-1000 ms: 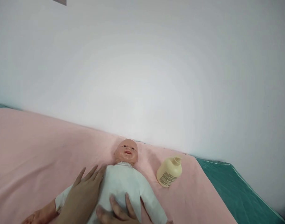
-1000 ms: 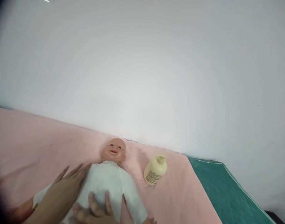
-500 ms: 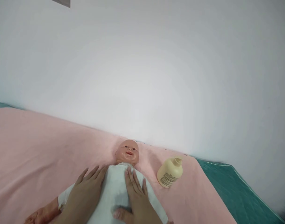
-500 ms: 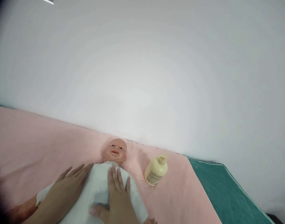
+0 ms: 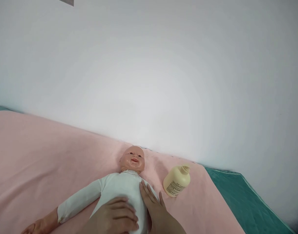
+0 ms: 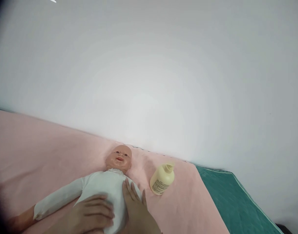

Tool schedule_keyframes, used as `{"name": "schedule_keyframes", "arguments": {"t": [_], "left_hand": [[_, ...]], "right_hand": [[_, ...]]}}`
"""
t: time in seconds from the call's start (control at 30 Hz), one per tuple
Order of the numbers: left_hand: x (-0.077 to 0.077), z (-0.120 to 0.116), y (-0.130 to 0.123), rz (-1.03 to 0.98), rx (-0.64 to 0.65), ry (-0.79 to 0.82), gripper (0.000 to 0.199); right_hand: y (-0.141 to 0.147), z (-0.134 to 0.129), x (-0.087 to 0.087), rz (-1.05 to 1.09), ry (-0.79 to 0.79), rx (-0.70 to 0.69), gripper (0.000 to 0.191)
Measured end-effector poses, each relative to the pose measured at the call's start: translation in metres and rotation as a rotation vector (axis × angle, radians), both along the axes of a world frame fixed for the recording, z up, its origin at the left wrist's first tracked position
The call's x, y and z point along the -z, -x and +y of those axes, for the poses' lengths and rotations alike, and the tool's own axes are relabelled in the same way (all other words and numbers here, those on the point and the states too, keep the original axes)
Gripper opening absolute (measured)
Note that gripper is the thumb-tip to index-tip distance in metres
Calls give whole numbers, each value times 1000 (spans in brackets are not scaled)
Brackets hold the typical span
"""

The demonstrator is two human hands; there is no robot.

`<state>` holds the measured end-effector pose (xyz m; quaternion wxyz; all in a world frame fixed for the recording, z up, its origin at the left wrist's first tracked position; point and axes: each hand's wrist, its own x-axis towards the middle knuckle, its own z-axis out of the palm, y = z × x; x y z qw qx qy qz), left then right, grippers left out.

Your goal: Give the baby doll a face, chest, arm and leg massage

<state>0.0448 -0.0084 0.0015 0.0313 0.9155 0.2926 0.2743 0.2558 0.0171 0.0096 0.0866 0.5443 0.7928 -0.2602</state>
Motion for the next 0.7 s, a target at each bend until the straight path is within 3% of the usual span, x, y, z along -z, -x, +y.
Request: {"name": "schedule_keyframes", "arguments": {"t": [0.07,0.13,0.3,0.47,0.7], "left_hand": [[-8,0,-5,20,164,79,20],[-7,1,-6,18,150,106,20],[22,8,-3,87,-75,-68,37],[52,12,2,64,-311,-260,57],[76,19,10,26,-569,-175,54]], "right_hand": [[-3,1,1,38,-17,-31,101],[-7,3,5,67,-18,-52,104],[-10,7,15,87,-9,-45,109],[-1,1,5,46,24,5,112],[-5,4,6,40,3,-12,112]]}}
